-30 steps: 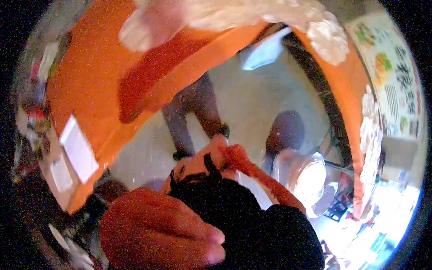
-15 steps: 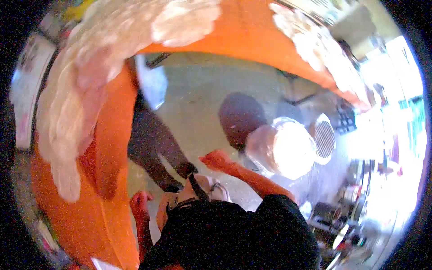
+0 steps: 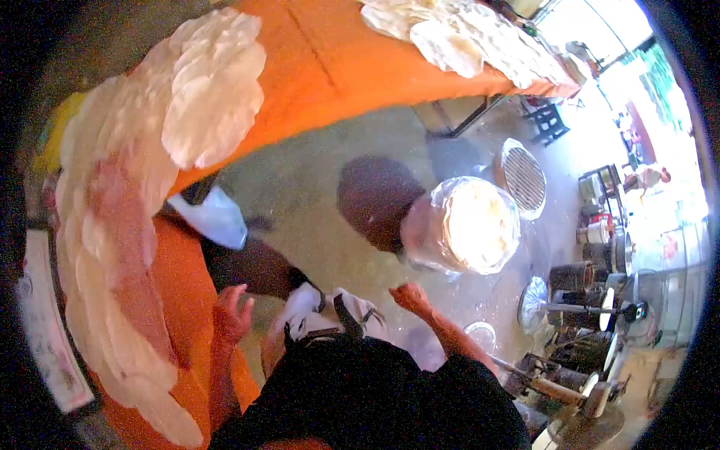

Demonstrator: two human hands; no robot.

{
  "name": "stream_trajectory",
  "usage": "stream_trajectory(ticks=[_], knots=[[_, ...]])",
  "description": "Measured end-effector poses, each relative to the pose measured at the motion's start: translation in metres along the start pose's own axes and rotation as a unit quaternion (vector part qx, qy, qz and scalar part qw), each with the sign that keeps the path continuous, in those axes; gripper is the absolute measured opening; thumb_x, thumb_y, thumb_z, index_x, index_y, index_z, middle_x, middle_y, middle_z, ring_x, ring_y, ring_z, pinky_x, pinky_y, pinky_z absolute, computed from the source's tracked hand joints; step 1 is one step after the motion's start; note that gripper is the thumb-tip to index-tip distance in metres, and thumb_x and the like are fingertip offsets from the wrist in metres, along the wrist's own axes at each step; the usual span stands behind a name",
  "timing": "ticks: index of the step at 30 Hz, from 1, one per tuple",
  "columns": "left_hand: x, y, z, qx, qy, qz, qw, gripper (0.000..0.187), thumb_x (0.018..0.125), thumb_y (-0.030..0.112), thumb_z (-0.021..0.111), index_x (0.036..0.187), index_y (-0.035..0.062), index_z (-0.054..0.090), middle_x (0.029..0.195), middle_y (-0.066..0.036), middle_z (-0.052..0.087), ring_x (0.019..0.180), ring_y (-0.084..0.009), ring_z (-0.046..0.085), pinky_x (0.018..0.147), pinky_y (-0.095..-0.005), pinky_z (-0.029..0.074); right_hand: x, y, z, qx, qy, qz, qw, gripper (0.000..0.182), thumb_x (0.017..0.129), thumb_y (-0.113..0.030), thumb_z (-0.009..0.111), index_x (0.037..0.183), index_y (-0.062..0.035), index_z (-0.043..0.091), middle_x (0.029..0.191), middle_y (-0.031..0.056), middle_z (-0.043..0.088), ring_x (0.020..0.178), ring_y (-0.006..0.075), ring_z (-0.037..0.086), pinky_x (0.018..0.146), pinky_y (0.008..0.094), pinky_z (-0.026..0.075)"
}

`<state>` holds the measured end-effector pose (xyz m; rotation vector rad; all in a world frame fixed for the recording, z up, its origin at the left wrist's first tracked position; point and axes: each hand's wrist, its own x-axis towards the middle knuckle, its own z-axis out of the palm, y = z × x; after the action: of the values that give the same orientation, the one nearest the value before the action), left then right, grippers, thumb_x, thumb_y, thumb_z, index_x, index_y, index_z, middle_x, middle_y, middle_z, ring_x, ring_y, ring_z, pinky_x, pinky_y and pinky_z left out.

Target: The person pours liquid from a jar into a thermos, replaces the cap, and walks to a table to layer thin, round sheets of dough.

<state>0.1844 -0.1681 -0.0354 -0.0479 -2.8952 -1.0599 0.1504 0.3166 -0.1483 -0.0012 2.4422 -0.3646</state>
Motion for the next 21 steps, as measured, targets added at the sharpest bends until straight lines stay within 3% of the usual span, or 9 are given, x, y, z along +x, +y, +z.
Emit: stream_trajectory(ticks=[4, 8, 11, 12, 16, 19, 21], knots=[[0.099, -0.039, -0.017, 0.016, 0.023, 0.052, 0.998, 0.035, 0.083, 0.013, 0.067, 0.114, 0.0009, 0.059, 0.113, -0.02, 0.061, 0.106, -0.0391, 0.057, 0.092, -0.0446, 0.047, -0.002, -0.012, 0.004, 0.142, 0.004, 0.106, 0.984, 0.054, 0.091, -0.051, 0.051, 0.08, -0.0024, 0.07, 0.082, 0.0236, 0.066, 0.081, 0.0433, 0.064, 0.075, 0.0493, 0.049], [0.202, -0.054, -0.024, 0.021, 0.031, 0.091, 0.995, 0.045, 0.079, 0.014, 0.071, 0.119, -0.0009, 0.056, 0.119, -0.021, 0.059, 0.112, -0.0394, 0.055, 0.097, -0.0453, 0.044, 0.011, -0.051, -0.009, 0.192, 0.005, 0.138, 0.972, 0.05, 0.091, -0.049, 0.054, 0.091, -0.0027, 0.072, 0.085, 0.0265, 0.065, 0.084, 0.0407, 0.066, 0.079, 0.0455, 0.05], [0.267, -0.07, -0.018, 0.09, 0.051, 0.098, 0.99, 0.061, 0.078, 0.018, 0.072, 0.131, -0.0016, 0.049, 0.131, -0.025, 0.051, 0.121, -0.042, 0.049, 0.103, -0.047, 0.04, 0.035, -0.06, 0.003, 0.25, 0.084, 0.132, 0.956, 0.052, 0.087, -0.054, 0.057, 0.083, -0.0037, 0.072, 0.065, 0.0145, 0.064, 0.063, 0.0247, 0.062, 0.068, 0.0406, 0.051], [0.287, -0.08, -0.012, 0.114, 0.051, 0.087, 0.988, 0.068, 0.078, 0.02, 0.073, 0.136, -0.0008, 0.045, 0.136, -0.026, 0.047, 0.127, -0.0431, 0.044, 0.106, -0.0488, 0.037, 0.04, -0.064, -0.006, 0.249, 0.064, 0.128, 0.958, 0.049, 0.089, -0.05, 0.058, 0.088, -0.0038, 0.073, 0.068, 0.0127, 0.067, 0.064, 0.0218, 0.062, 0.07, 0.0379, 0.051], [0.341, -0.114, 0.008, 0.194, 0.066, 0.056, 0.977, 0.078, 0.078, 0.027, 0.074, 0.142, 0.0003, 0.038, 0.143, -0.025, 0.04, 0.134, -0.0425, 0.035, 0.112, -0.0504, 0.028, 0.086, -0.058, -0.022, 0.267, 0.069, 0.122, 0.953, 0.05, 0.091, -0.046, 0.059, 0.076, 0.0002, 0.068, 0.061, 0.0064, 0.059, 0.06, 0.0135, 0.055, 0.06, 0.0353, 0.046], [0.36, -0.131, 0.013, 0.232, 0.098, 0.056, 0.966, 0.064, 0.077, 0.024, 0.071, 0.131, -0.0014, 0.049, 0.138, -0.022, 0.044, 0.131, -0.0417, 0.038, 0.11, -0.0512, 0.03, 0.129, -0.022, -0.027, 0.361, 0.08, 0.117, 0.922, 0.051, 0.093, -0.043, 0.058, 0.063, -0.0023, 0.058, 0.056, -0.0017, 0.047, 0.056, 0.0083, 0.045, 0.051, 0.0315, 0.037], [0.367, -0.13, 0.005, 0.235, 0.094, 0.07, 0.965, 0.047, 0.08, 0.02, 0.066, 0.122, 0.0002, 0.057, 0.129, -0.02, 0.054, 0.124, -0.0386, 0.047, 0.106, -0.0481, 0.037, 0.14, -0.046, -0.084, 0.289, 0.041, 0.153, 0.944, 0.05, 0.095, -0.043, 0.057, 0.063, -0.0056, 0.058, 0.057, -0.0034, 0.047, 0.056, 0.0079, 0.045, 0.05, 0.0302, 0.036]])
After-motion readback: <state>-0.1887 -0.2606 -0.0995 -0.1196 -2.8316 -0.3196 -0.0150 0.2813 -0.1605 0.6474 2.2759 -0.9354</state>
